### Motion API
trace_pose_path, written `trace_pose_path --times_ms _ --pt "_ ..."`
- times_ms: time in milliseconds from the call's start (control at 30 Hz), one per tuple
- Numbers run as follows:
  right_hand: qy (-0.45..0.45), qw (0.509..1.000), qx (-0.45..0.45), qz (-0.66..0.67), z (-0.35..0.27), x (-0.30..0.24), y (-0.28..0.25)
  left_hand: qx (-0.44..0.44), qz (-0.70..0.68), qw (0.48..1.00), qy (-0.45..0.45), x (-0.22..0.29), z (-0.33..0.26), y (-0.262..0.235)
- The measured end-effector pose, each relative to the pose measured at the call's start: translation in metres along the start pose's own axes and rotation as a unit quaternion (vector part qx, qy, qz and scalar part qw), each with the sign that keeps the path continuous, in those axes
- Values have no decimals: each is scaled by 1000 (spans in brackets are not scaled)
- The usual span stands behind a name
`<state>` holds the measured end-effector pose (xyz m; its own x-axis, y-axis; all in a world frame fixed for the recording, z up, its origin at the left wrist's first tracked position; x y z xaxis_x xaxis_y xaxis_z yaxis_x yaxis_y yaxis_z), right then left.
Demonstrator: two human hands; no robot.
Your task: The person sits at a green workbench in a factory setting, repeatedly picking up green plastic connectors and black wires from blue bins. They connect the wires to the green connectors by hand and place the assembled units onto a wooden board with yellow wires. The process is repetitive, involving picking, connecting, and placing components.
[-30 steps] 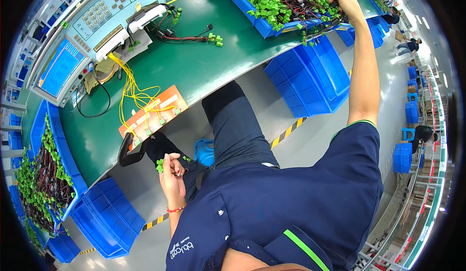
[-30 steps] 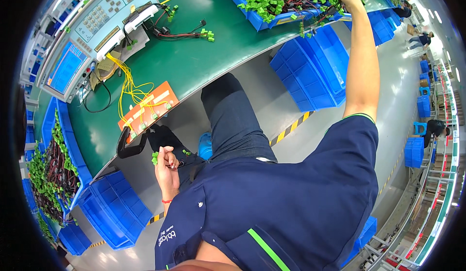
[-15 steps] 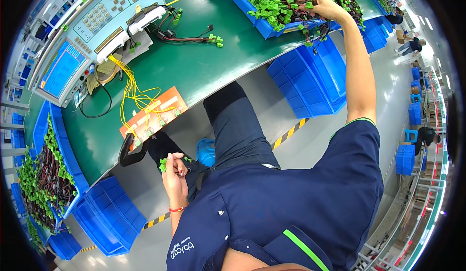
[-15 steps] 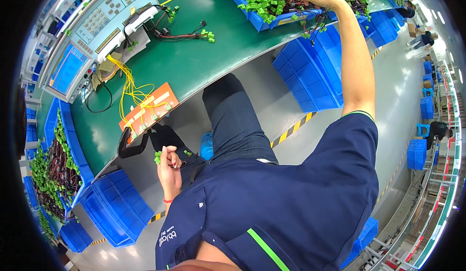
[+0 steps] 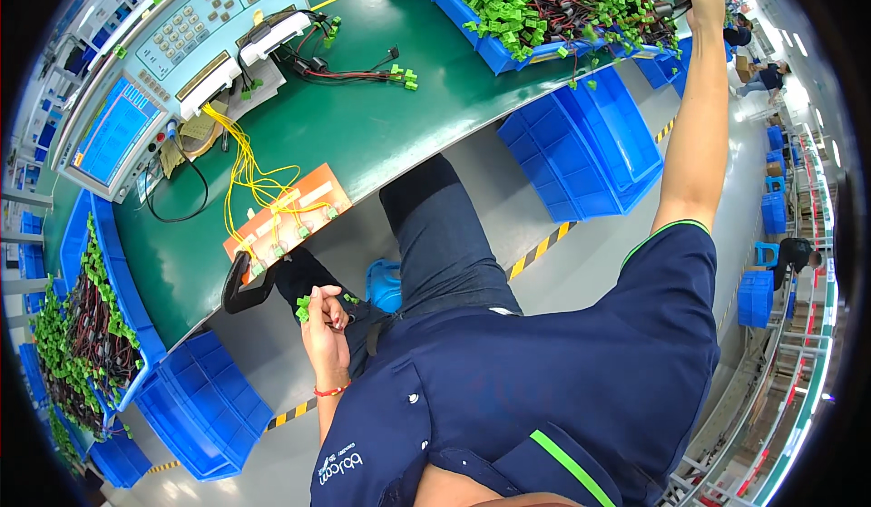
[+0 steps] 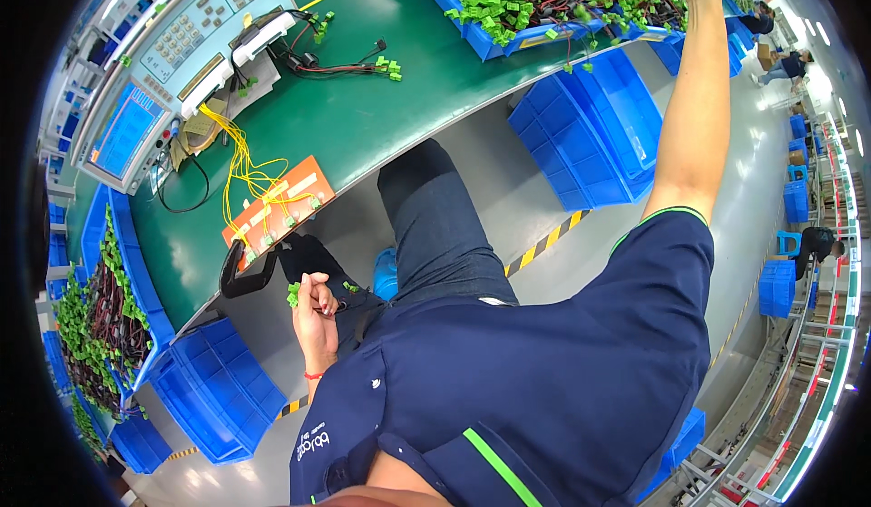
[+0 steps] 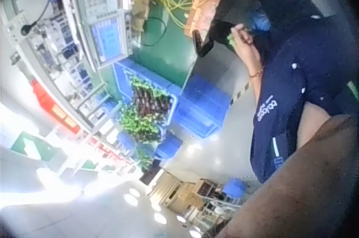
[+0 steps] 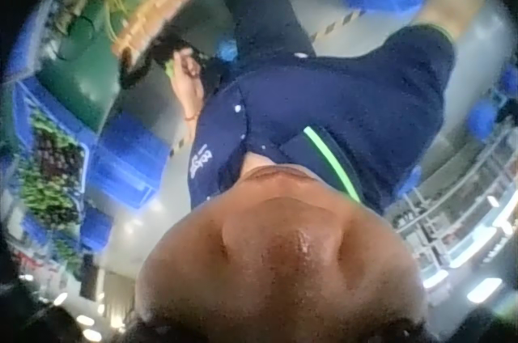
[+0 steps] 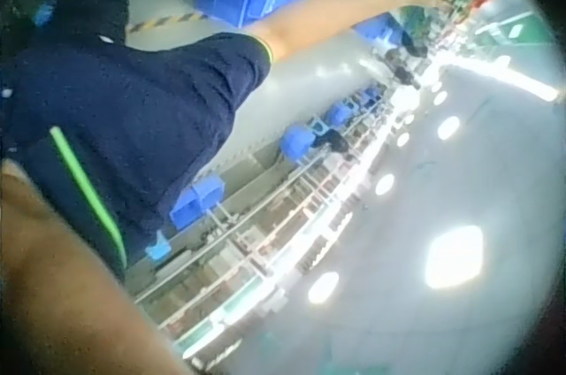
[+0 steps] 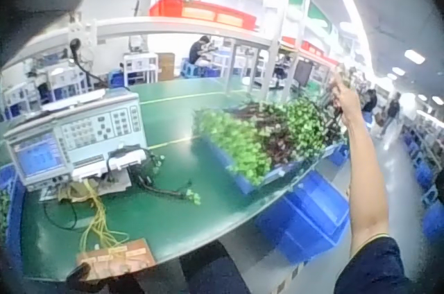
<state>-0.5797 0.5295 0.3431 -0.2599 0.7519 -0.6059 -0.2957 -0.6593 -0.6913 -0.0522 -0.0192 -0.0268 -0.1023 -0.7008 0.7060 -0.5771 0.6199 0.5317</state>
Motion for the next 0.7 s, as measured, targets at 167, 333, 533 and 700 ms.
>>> trace_pose_path --times_ms 167,333,533,700 --pt "-92 994 57 -21 -66 -103 55 9 4 1000 10 4 -5 -4" --pt "-167 900 398 65 -71 -27 11 -5 4 1000 9 1 -1 0" --pt "-252 862 439 24 -199 -136 52 7 26 999 24 3 0 -6" --pt "-188 964 149 115 -275 -174 145 -51 60 996 48 12 4 18"
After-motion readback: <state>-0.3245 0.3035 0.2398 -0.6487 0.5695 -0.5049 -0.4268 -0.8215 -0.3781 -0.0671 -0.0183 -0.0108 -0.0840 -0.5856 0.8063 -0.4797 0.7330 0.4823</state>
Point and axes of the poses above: each hand's wrist, its own z-axis towards the middle knuckle, its own y-axis out of the palm, x = y × z, the point moved 5 cm from there along z, towards the middle knuckle, and after that the axes turned 7 degrees about -z, right-handed, at the moved point
